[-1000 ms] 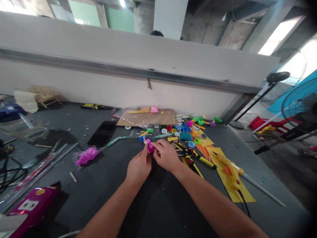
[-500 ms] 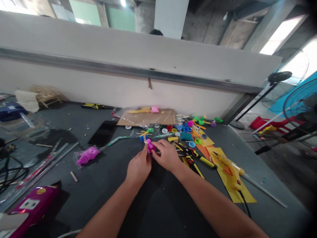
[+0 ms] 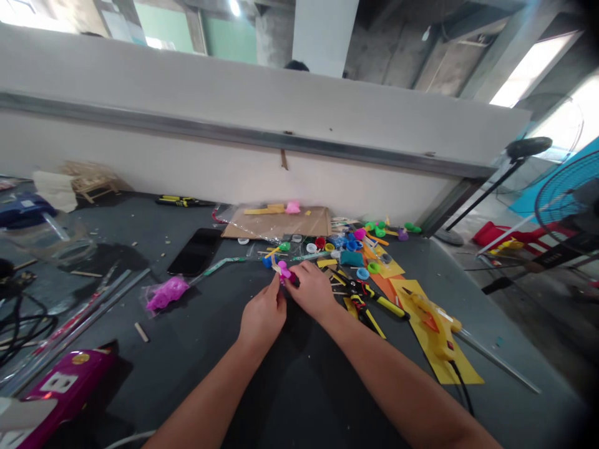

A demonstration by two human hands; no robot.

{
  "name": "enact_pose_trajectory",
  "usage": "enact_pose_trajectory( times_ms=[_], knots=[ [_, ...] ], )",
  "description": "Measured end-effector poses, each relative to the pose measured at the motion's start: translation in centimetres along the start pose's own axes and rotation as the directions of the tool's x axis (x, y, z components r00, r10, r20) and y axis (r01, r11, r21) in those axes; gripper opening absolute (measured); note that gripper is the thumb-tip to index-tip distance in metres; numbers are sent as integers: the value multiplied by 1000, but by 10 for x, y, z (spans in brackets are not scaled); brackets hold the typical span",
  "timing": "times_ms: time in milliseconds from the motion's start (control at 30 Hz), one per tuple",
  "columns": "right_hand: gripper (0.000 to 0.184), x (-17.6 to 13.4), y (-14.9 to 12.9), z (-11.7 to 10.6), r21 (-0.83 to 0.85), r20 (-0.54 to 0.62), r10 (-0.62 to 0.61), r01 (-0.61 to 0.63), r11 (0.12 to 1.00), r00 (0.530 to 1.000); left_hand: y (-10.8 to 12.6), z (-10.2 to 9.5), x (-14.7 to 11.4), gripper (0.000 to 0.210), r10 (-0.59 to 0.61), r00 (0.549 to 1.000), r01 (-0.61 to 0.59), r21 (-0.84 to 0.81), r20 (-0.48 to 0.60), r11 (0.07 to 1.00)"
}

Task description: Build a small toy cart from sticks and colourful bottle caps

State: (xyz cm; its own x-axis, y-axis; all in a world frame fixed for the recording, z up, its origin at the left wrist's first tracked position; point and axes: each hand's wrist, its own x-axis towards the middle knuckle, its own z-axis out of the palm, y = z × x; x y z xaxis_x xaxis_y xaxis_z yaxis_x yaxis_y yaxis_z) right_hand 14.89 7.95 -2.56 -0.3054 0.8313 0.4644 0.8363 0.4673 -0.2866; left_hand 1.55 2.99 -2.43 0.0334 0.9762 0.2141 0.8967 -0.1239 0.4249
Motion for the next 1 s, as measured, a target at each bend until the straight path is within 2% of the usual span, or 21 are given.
enact_pose_trajectory(
  times_ms=[100, 233, 300, 400, 500, 600, 667, 767, 867, 933, 1000],
  knots=[
    [21, 0, 1, -1, 13, 5, 14, -14, 1000, 1000, 0, -1, 1, 46, -12, 1000, 12, -4, -5, 1000],
    [37, 0, 1, 0, 11, 60, 64, -65, 998, 996, 0, -1, 1, 44, -20, 1000, 20, -32, -22, 999],
    [35, 1, 2, 2, 15, 86, 83, -84, 996, 993, 0, -1, 1, 44, -30, 999, 29, -45, -26, 999],
    [30, 3, 5, 6, 31, 63, 103, -105, 994, 993, -2, 1, 2, 45, -40, 999, 38, -60, -34, 997],
    [37, 3, 10, 9, 49, 23, 133, -134, 990, 991, 2, -2, 2, 44, -19, 998, 13, -95, -67, 995],
    [53, 0, 14, 9, 142, -10, 153, -150, 979, 988, 16, -19, -6, 43, 50, 992, -70, -178, -115, 982],
    [62, -2, 16, 4, 237, -82, 180, -156, 959, 980, 29, -38, -15, 43, 125, 982, -156, -234, -140, 960],
    [59, 2, 19, -10, 365, -241, 242, -143, 920, 940, 41, -67, -34, 39, 252, 965, -262, -271, -72, 926],
    [50, 11, 16, -31, 419, -335, 241, -85, 904, 911, 37, -88, -51, 35, 242, 970, -230, -294, 4, 928],
    [45, 10, 6, -46, 413, -323, 190, -43, 910, 927, 27, -99, -60, 32, 207, 975, -170, -331, 81, 928],
    [41, -2, -11, -57, 380, -242, 102, -3, 925, 965, 16, -113, -69, 25, 185, 964, -91, -418, 192, 904]
  ],
)
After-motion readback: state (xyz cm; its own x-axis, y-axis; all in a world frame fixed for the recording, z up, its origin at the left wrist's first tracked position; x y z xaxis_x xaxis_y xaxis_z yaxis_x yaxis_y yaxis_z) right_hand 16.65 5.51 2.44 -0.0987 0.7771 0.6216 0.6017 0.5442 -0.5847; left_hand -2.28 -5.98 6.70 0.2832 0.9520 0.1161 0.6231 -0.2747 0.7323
